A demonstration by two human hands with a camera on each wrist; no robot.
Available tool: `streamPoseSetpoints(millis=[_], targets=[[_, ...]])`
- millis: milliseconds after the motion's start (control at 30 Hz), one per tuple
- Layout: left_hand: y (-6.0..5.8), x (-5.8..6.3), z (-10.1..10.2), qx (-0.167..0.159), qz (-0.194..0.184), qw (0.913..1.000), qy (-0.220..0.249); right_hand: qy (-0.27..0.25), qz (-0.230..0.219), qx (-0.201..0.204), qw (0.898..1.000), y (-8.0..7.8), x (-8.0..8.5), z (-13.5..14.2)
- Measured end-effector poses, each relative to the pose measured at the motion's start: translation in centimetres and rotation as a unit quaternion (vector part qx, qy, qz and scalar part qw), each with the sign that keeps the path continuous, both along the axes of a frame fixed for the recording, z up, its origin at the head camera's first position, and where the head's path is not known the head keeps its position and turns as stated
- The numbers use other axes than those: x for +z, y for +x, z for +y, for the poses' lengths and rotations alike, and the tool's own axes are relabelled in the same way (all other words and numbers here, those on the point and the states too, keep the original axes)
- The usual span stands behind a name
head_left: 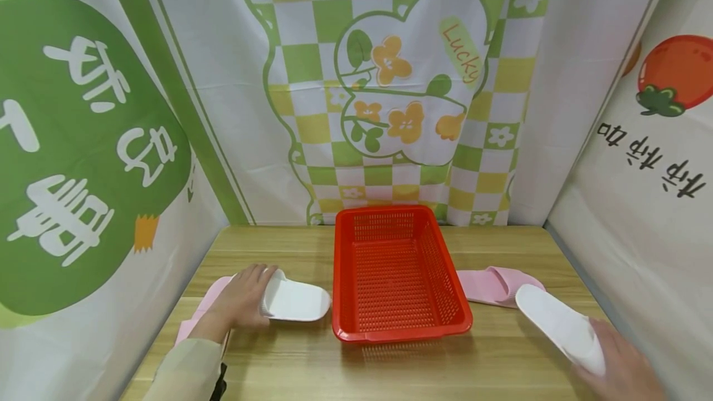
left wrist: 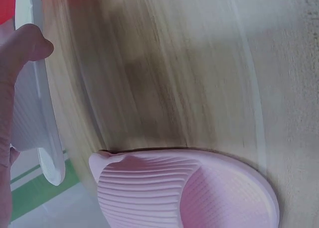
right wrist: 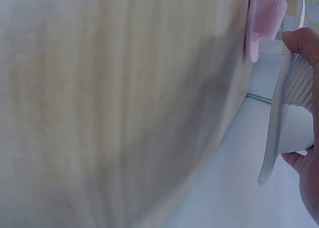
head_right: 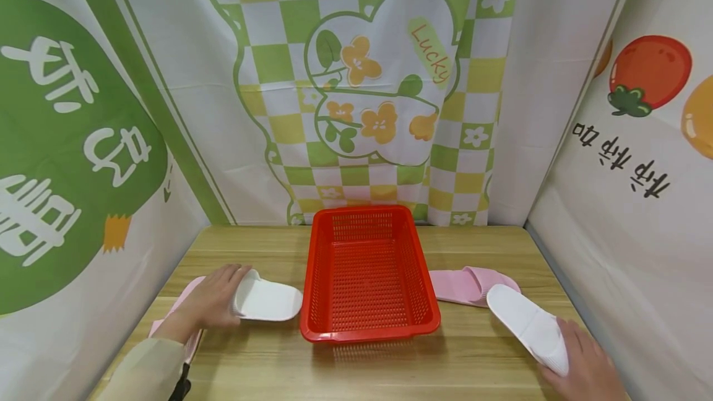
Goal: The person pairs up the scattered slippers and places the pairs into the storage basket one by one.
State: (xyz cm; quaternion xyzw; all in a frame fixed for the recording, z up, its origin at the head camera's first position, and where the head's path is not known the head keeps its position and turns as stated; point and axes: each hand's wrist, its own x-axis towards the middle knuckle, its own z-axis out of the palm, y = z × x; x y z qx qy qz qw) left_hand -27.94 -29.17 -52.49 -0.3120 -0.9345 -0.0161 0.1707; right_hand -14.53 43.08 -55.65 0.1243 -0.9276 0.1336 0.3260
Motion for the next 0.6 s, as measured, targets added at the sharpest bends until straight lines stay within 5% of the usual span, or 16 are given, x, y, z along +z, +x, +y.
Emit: streamPoseSetpoints(millis=[267, 600], targets=[[0.2, 0.9, 0.0, 0.010, 0.007, 0.9996, 0.024, 0.011, 0.079, 0.027, 0.996, -1.1, 1.2, -0.5], [0.4, 2.1, -0.4, 0.024, 0.008, 0.9986, 0.046, 0.023, 0.084, 0.043, 0.995, -1.5, 3.4, -1.3]])
